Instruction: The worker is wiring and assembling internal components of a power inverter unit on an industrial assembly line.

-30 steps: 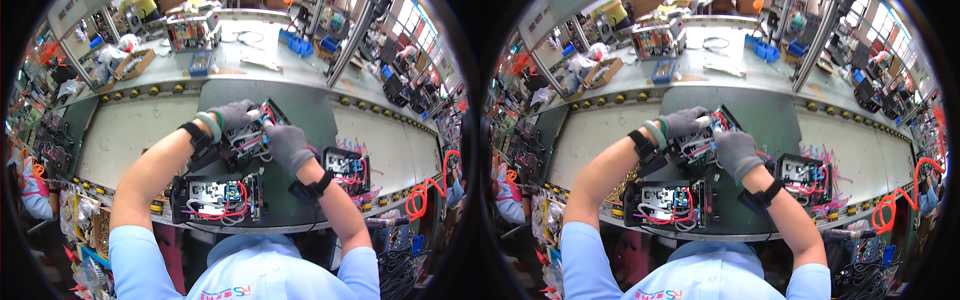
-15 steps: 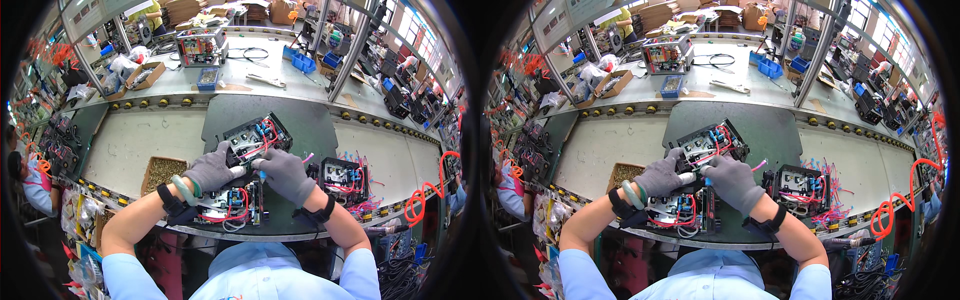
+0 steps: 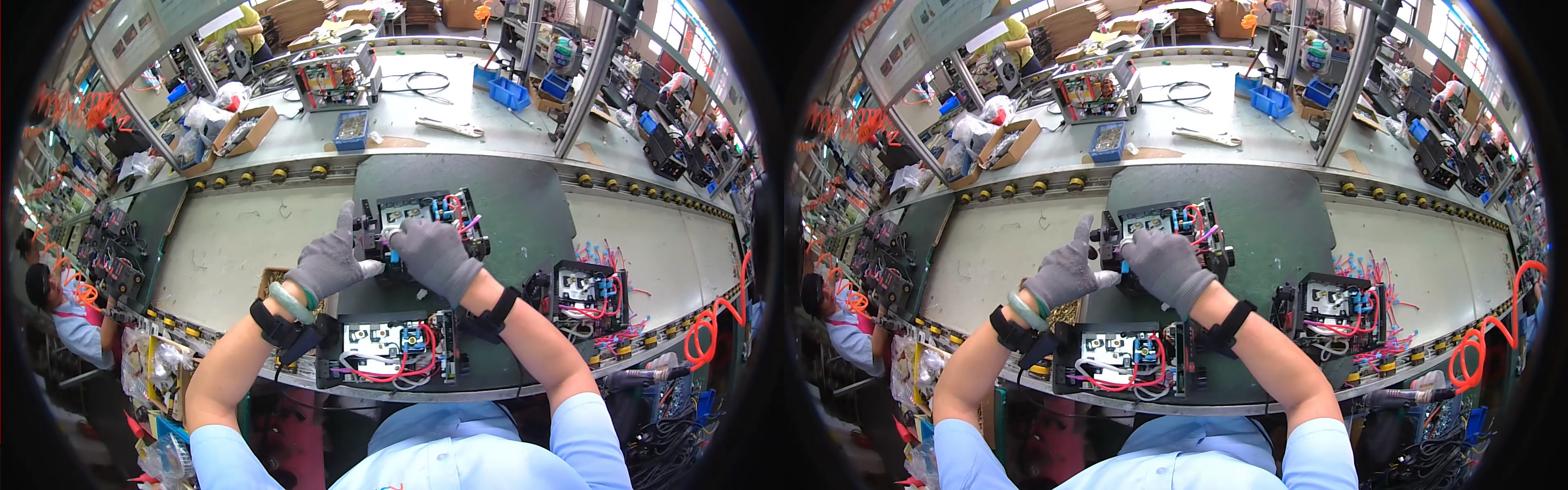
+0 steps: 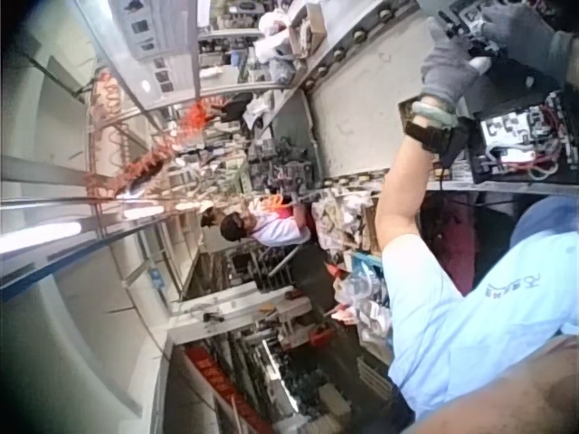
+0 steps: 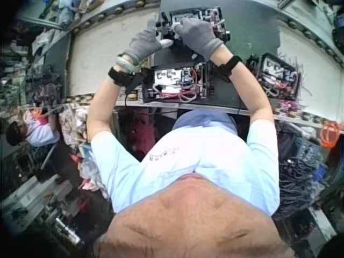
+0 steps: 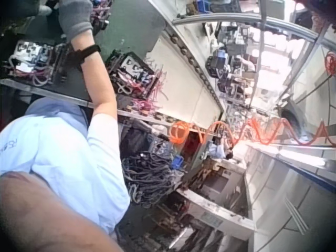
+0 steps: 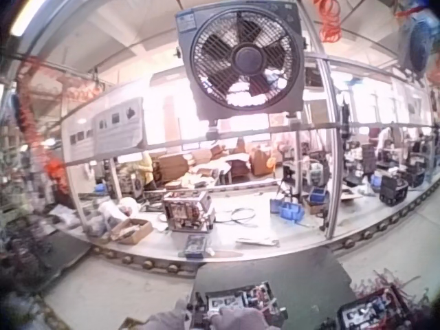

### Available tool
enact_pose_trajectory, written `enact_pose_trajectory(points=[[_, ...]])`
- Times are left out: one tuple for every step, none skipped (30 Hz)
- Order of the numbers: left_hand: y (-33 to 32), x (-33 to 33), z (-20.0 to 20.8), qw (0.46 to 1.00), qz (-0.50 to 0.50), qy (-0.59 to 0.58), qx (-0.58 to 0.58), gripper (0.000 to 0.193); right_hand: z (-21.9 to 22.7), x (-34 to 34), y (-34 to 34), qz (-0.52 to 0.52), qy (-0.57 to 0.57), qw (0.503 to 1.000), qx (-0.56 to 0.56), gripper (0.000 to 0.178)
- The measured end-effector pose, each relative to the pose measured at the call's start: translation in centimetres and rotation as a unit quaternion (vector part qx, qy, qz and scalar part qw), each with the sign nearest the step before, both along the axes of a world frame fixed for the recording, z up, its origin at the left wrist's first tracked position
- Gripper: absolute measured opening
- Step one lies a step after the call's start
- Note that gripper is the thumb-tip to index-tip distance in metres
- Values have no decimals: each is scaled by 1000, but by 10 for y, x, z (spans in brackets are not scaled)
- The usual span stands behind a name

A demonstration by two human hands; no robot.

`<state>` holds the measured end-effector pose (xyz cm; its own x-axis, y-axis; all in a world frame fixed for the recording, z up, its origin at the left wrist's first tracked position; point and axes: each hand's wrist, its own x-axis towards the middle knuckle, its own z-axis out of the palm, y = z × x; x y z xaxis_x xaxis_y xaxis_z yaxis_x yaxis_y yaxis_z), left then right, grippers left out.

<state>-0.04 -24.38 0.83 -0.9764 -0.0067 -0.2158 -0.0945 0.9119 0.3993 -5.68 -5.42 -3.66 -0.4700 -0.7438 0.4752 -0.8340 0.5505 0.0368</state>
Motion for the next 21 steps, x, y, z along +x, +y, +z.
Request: enact_pose_trajectory(points=[[4, 1, 8, 995, 34, -62, -65, 113, 1, -6, 1, 2, 4, 1000, 10, 8], [-3, -1, -7, 998, 15, -29, -46, 114, 0, -9, -1, 5, 2, 1000, 3, 8], [-4, -4, -10, 998, 19, -30, -44, 114, 0, -12, -2, 8, 2, 1000, -4, 8], [-3, -8, -11, 999, 14, -25, -37, 111, 1, -13, -3, 13, 2, 1000, -2, 8], [-3, -12, -12, 999, 9, -19, -29, 108, 3, -13, -3, 22, -2, 1000, 14, 8], [-2, -16, -15, 1000, -17, -4, -8, 103, 4, -13, -3, 29, -4, 999, 28, 8], [-3, -17, -16, 1000, -14, -4, -6, 103, 3, -13, -3, 32, -3, 999, 30, 8], [-2, -18, -16, 999, -9, -20, -24, 106, -1, -11, -4, 42, -16, 998, 31, 9], [0, -19, -14, 998, -7, -38, -40, 110, -5, -11, -4, 49, -30, 998, 34, 10], [2, -21, -11, 998, -7, -39, -38, 110, -5, -12, -4, 50, -31, 998, 35, 10], [4, -22, -7, 998, -6, -54, -35, 106, -4, -13, -4, 45, -27, 998, 26, 9], [4, -22, -8, 997, -4, -71, -30, 103, -5, -13, -5, 40, -25, 999, 18, 9], [3, -21, -10, 997, -4, -72, -29, 103, -6, -12, -6, 40, -26, 999, 20, 9], [2, -20, -13, 998, -11, -60, -30, 100, -8, -11, -7, 33, -21, 999, 34, 8], [2, -20, -14, 998, -16, -48, -32, 98, -7, -12, -6, 28, -15, 998, 47, 7], [2, -21, -14, 998, -15, -49, -31, 98, -7, -13, -7, 28, -15, 998, 48, 7], [2, -22, -15, 998, -10, -53, -30, 97, -6, -15, -8, 47, -12, 998, 43, 6], [3, -22, -16, 998, -7, -58, -30, 96, -6, -16, -8, 64, -9, 997, 37, 5], [4, -22, -15, 998, -8, -60, -29, 96, -6, -17, -9, 63, -11, 997, 38, 5], [6, -21, -14, 997, -9, -64, -43, 99, -6, -18, -10, 63, -3, 997, 42, 5], [6, -21, -13, 996, -12, -67, -57, 102, -7, -19, -11, 61, 5, 997, 45, 4]])
